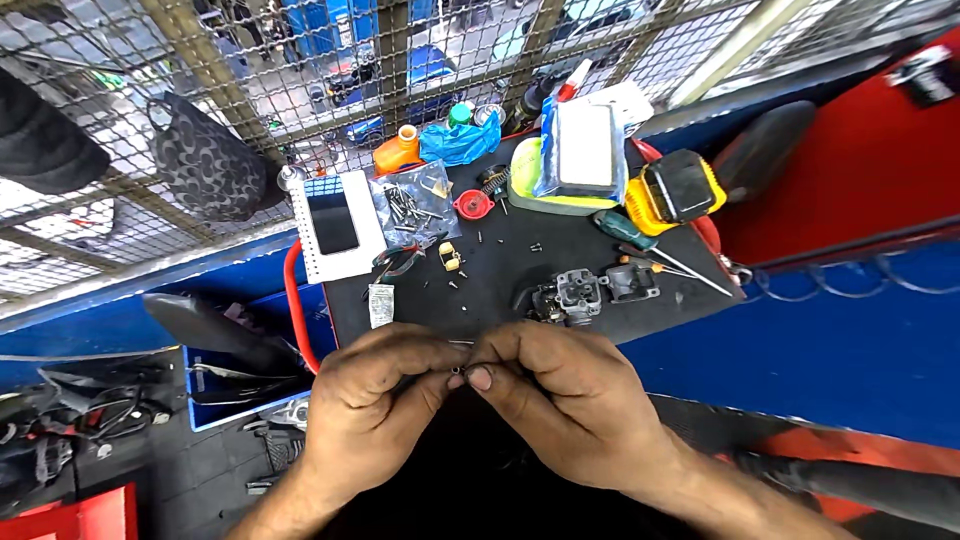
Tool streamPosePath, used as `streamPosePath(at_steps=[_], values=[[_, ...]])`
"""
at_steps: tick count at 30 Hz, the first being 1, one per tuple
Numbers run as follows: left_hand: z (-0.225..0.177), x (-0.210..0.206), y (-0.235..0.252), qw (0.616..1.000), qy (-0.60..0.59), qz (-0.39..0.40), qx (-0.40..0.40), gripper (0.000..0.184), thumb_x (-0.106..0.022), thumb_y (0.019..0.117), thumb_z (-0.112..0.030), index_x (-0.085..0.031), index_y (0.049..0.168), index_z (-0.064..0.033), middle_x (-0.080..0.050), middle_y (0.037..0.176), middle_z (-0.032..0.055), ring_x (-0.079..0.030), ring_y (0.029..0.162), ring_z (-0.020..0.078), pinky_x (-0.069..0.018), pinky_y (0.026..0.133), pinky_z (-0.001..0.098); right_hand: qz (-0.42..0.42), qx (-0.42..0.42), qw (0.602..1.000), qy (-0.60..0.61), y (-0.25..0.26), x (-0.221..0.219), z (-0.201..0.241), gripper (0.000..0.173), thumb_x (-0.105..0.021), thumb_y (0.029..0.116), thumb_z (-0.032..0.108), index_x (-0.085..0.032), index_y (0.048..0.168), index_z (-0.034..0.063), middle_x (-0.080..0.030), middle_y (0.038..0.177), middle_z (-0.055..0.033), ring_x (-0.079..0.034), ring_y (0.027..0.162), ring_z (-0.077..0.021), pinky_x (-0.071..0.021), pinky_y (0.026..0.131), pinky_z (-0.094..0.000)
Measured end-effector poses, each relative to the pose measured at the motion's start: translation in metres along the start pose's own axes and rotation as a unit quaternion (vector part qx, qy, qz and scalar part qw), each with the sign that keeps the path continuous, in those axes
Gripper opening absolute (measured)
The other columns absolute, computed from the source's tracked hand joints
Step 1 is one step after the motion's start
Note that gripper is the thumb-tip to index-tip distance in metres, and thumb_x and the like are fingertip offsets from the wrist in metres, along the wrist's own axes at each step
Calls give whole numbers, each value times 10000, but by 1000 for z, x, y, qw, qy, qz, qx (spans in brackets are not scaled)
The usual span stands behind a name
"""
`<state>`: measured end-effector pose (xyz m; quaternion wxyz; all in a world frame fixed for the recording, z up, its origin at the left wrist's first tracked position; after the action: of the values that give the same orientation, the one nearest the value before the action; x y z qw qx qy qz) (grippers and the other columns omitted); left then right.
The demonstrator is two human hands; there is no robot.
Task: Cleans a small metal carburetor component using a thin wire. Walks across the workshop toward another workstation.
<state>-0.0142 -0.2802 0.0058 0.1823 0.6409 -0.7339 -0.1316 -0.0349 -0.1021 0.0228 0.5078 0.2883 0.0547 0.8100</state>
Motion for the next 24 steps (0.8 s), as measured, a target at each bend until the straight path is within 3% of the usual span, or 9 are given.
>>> streamPosePath(at_steps=[6,9,14,19,24], values=[[0,0,0,1000,-5,14,12,108,-735,923,-22,-747,1026,-52,-726,1032,49,-713,924,144,-638,789,284,-22,-6,999,-23,0,2,-1,98,-597,993,141,-661,928,107,-587,737,94,-531,631,43,-455,538,-114],[2,-1,-2,998,-35,-2,43,161,-733,921,-8,-745,1080,-29,-725,1006,62,-705,827,136,-639,726,281,-13,2,999,-40,-1,1,0,107,-596,991,139,-677,930,104,-609,755,87,-553,650,35,-474,553,-127],[9,-7,-3,979,-148,-4,139,238,-675,952,25,-679,1189,17,-726,957,158,-738,764,234,-667,699,378,-13,3,999,-43,-2,1,-1,102,-599,998,141,-683,947,114,-648,783,95,-595,683,34,-517,583,-134],[12,-14,-6,971,-161,36,171,163,-612,1015,-37,-697,1137,28,-724,925,158,-731,752,227,-658,707,368,-23,-18,999,-24,-3,1,-2,87,-606,992,131,-676,944,116,-634,765,106,-585,657,38,-517,568,-124],[13,-13,-8,971,-153,40,177,141,-673,971,-18,-718,1099,22,-723,888,150,-712,722,206,-642,670,331,-29,-24,999,-24,-4,1,-1,82,-611,989,134,-671,934,123,-644,763,111,-590,652,37,-520,563,-130]])
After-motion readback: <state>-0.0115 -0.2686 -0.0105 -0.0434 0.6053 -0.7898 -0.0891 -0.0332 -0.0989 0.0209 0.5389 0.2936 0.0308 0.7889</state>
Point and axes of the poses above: each hand's wrist, its own y-axis towards the middle knuckle, its own x-axis out of the back of the hand, z = x × y, the point moved 5 cm from there along y, towards the middle knuckle
